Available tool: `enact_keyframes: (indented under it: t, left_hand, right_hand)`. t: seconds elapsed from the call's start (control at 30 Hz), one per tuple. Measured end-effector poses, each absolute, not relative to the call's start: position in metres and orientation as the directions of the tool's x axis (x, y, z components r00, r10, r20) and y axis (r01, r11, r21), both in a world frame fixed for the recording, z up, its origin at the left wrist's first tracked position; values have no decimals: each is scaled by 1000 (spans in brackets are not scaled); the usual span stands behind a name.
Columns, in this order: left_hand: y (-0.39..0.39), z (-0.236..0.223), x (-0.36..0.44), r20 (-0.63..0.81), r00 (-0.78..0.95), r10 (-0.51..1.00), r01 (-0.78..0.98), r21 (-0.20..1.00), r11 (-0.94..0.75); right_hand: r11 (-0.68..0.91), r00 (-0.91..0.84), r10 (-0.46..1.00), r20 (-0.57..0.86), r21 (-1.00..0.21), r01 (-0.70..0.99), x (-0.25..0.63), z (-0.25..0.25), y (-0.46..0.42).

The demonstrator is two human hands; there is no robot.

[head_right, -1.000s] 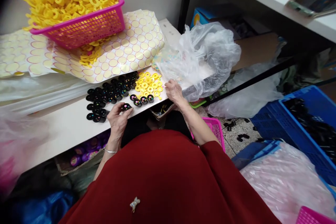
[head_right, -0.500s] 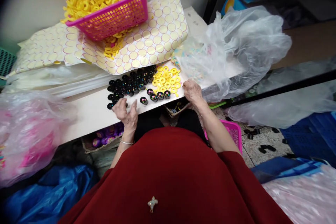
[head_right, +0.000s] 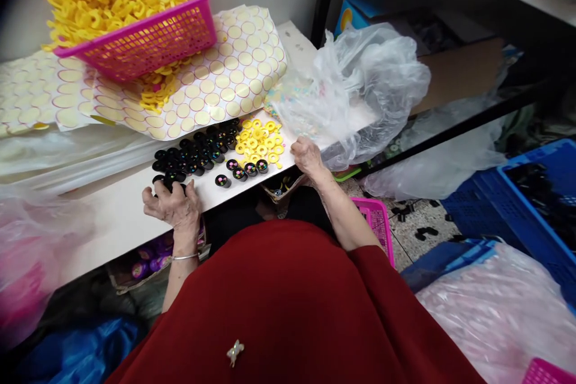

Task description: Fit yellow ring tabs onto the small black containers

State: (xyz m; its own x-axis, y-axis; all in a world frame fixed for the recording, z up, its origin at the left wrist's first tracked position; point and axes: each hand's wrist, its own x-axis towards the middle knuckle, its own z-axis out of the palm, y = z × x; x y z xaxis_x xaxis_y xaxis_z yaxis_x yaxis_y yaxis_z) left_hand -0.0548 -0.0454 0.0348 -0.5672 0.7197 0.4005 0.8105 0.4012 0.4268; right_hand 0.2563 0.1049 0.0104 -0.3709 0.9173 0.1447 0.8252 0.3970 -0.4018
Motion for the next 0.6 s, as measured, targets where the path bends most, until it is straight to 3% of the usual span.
enact_keyframes:
  t: [0.43, 0.6]
  left_hand:
    - [-53, 42, -52, 376, -472, 797, 867, 360, 344]
    - [-51, 39, -47, 396, -424, 814, 879, 397, 265]
  right_hand:
    - [399, -365, 916, 168, -497, 771, 265, 9, 109]
    - [391, -367, 918, 150, -494, 777, 263, 12, 108]
